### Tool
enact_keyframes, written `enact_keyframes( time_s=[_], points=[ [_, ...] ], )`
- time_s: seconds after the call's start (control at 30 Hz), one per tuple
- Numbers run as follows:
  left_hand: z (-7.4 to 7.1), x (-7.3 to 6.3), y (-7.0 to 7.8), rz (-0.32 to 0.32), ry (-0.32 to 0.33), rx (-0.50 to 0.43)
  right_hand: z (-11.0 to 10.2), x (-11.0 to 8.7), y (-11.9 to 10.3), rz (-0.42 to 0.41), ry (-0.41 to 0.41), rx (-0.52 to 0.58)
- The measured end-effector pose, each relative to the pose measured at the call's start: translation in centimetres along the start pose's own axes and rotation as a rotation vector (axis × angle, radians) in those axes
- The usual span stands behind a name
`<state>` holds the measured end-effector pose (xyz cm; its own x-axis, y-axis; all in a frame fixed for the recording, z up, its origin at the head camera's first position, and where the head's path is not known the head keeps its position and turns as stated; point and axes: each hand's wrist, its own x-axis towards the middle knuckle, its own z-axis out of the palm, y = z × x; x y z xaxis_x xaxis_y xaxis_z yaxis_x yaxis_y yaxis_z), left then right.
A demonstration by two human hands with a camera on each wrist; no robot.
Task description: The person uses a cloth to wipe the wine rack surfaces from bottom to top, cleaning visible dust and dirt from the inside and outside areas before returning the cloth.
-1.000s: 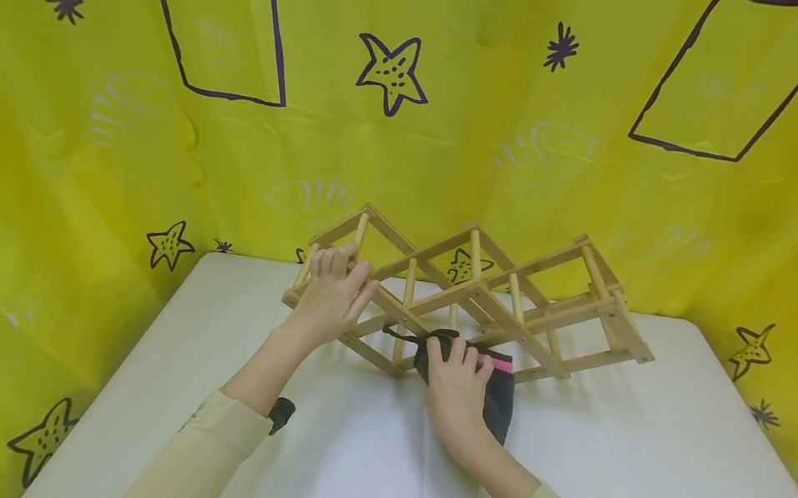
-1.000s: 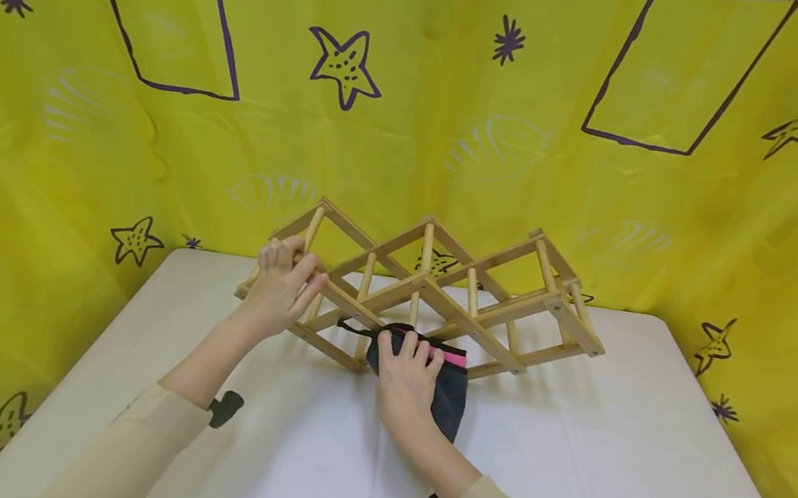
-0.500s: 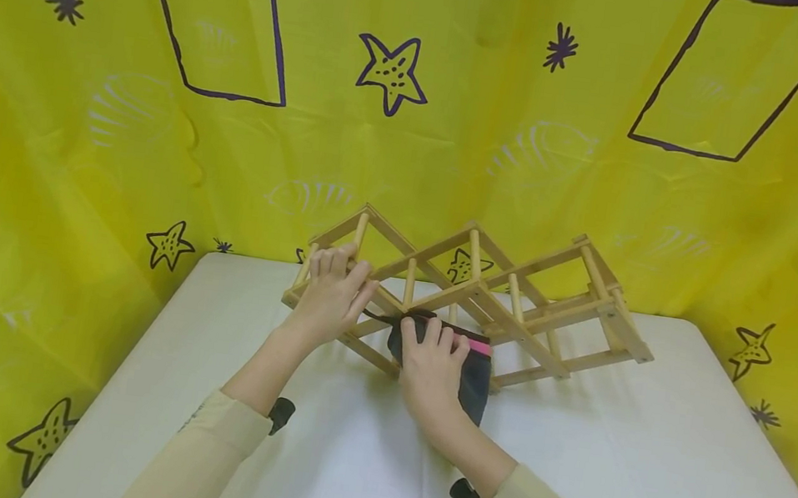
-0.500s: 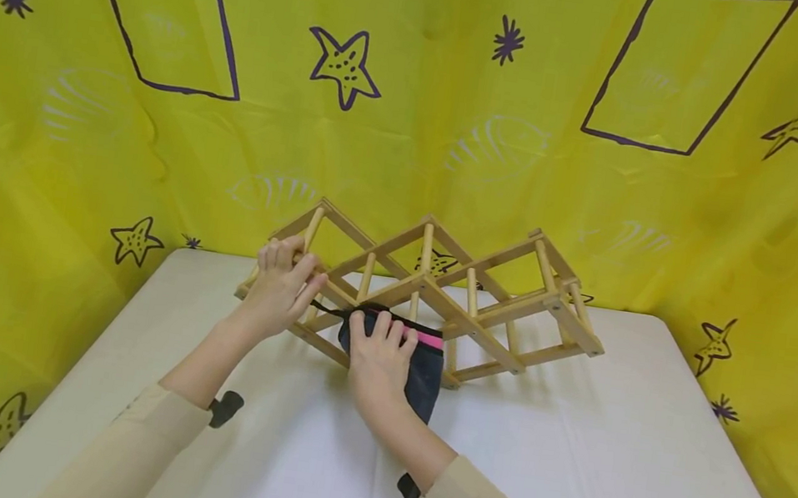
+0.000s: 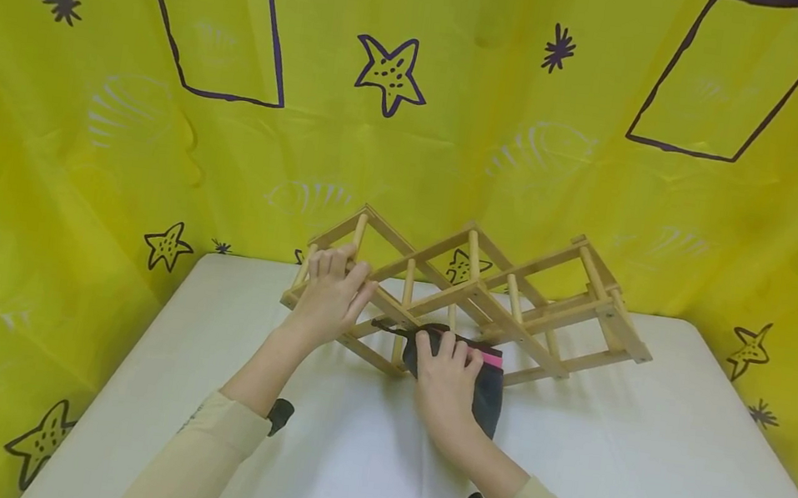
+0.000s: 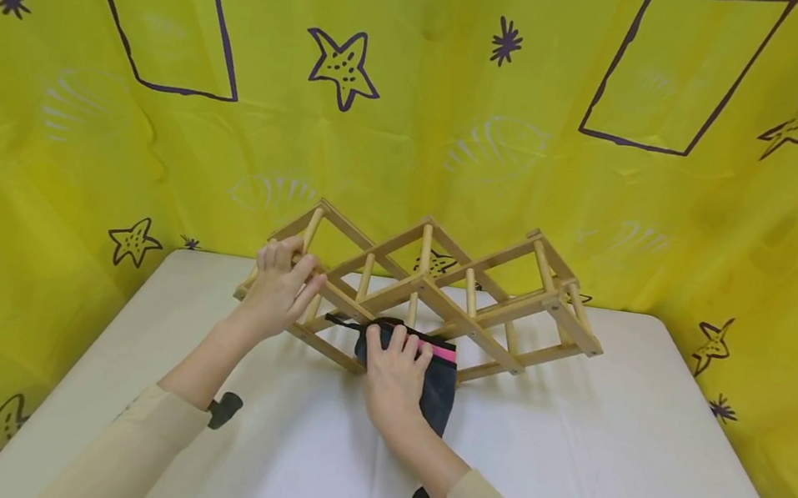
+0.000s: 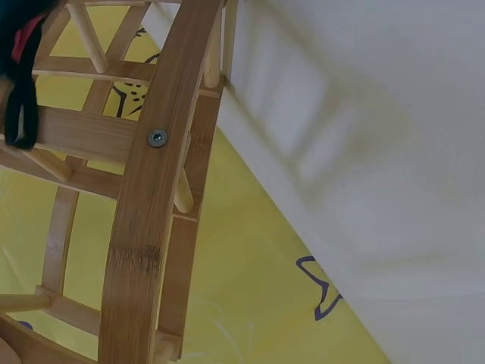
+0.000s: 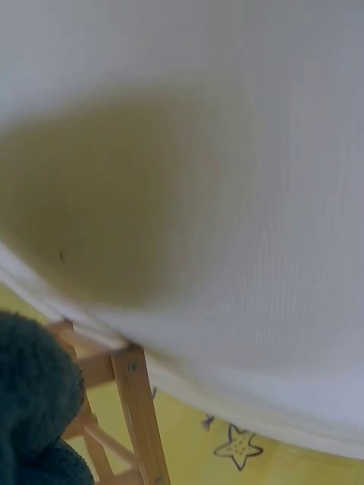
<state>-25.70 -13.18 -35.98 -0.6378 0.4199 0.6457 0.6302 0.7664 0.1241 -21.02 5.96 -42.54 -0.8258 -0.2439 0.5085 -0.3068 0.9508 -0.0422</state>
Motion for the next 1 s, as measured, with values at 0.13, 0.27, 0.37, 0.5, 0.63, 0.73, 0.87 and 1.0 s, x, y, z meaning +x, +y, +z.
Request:
enact_keyframes(
  time_s=[0.13, 0.27, 0.37, 0.5, 0.63, 0.73, 0.87, 1.0],
  points=[
    [-0.1, 0.0, 0.0, -0.011, -0.009, 0.0, 0.4, -0.5, 0.7, 0.014, -0.016, 0.0],
    [-0.2, 0.0, 0.1, -0.015, -0.01, 0.003, 0.4, -0.7, 0.8, 0.008, -0.005, 0.008],
    [-0.2, 0.0, 0.1, -0.012, -0.01, 0.003, 0.3, -0.5, 0.6, 0.004, 0.001, 0.015],
    [-0.2, 0.0, 0.0, -0.005, -0.003, 0.011, -0.2, 0.0, -0.1, -0.007, -0.022, 0.017],
    [-0.1, 0.0, 0.0, 0.002, 0.01, 0.014, -0.9, 0.6, -0.6, -0.018, -0.052, 0.019],
    [0.0, 0.0, 0.0, 0.005, 0.014, 0.015, -1.3, 0.6, -0.6, -0.021, -0.056, 0.013],
    [0.0, 0.0, 0.0, -0.001, 0.007, 0.019, -1.8, 0.1, -0.1, -0.028, -0.024, 0.006],
    [0.1, 0.0, 0.0, -0.008, 0.001, 0.003, -2.5, -0.7, 0.7, -0.047, 0.013, 0.005]
  ],
)
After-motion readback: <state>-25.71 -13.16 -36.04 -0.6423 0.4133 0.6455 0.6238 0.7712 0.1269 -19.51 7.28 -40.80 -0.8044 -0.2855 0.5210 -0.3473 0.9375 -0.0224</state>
